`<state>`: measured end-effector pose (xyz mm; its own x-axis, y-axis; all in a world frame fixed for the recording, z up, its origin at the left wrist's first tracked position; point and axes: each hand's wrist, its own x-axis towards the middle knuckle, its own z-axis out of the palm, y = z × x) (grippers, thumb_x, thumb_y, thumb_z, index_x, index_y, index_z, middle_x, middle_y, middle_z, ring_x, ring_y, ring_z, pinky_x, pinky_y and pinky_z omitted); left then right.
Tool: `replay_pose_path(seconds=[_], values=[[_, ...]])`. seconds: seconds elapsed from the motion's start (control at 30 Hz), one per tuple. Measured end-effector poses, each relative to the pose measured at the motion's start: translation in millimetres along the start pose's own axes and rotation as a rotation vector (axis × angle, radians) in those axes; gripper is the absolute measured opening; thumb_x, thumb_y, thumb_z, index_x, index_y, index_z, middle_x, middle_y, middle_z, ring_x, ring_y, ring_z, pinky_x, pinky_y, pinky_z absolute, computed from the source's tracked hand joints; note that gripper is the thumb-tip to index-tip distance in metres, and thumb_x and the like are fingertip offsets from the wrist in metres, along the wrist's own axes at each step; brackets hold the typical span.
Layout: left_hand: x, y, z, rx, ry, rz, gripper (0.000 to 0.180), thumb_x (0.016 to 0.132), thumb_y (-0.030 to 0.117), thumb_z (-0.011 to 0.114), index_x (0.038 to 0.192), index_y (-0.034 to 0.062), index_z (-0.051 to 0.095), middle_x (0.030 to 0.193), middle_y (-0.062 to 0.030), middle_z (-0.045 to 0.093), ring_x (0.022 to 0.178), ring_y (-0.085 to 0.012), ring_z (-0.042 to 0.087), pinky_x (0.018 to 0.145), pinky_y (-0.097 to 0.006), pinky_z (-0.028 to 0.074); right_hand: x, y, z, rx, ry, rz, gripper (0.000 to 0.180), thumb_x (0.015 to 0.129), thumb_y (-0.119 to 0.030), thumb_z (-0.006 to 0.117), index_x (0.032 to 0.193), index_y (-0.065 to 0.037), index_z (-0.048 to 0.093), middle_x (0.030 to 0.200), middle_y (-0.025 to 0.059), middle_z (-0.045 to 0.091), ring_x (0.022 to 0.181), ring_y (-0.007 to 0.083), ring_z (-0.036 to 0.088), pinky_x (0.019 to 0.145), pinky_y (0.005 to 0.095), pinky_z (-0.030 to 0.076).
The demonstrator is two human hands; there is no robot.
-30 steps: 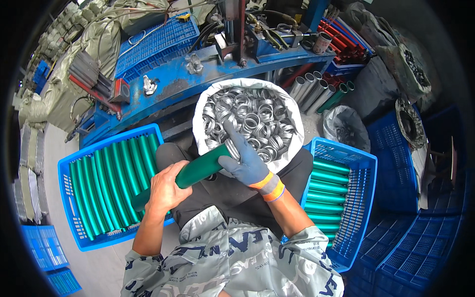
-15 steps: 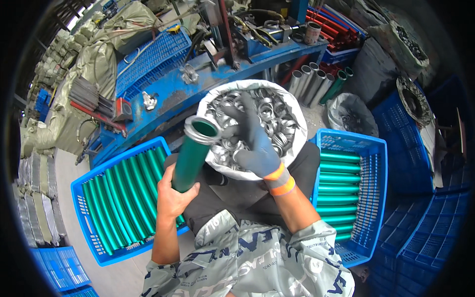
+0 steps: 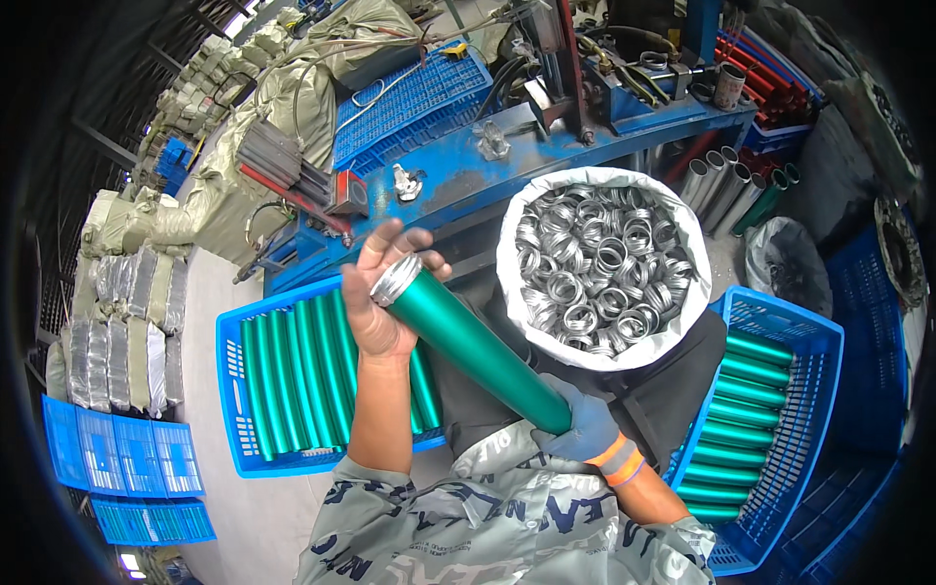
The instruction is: Assembling metal rings onto green cylindrical tubes and organizing them in a basket.
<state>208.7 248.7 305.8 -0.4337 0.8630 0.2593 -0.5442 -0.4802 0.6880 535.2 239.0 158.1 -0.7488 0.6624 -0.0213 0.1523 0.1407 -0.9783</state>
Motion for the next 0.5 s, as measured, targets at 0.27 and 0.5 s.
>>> replay_pose_path(seconds=[0.27,0.5], values=[[-4.7,-7.6,-39.9,0.115,-0.006,-0.056,0.039,0.102,0.03,0.073,0.125,0.0015,0.085,0.114,-0.0175,0.073,0.104,-0.0312,0.076,0.099,-0.051,0.064,-12.2,1.5,-7.3,0.075,-0.134,0.037,0.08,0.084,-0.025,0.1,0.154,-0.003,0.067,0.123,0.0196,0.085,0.109,0.0317,0.085,0.095,0.0407,0.066],[-12.1,-8.5,-49.3,-0.081,-0.007,-0.058,0.036,0.096,0.025,0.076,0.114,-0.0059,0.083,0.11,-0.0215,0.074,0.096,-0.0337,0.078,0.098,-0.054,0.066,-8.5,7.5,-6.2,0.257,-0.302,0.181,0.077,0.082,-0.02,0.103,0.148,0.001,0.07,0.121,0.0122,0.086,0.107,0.0159,0.079,0.097,0.035,0.063]])
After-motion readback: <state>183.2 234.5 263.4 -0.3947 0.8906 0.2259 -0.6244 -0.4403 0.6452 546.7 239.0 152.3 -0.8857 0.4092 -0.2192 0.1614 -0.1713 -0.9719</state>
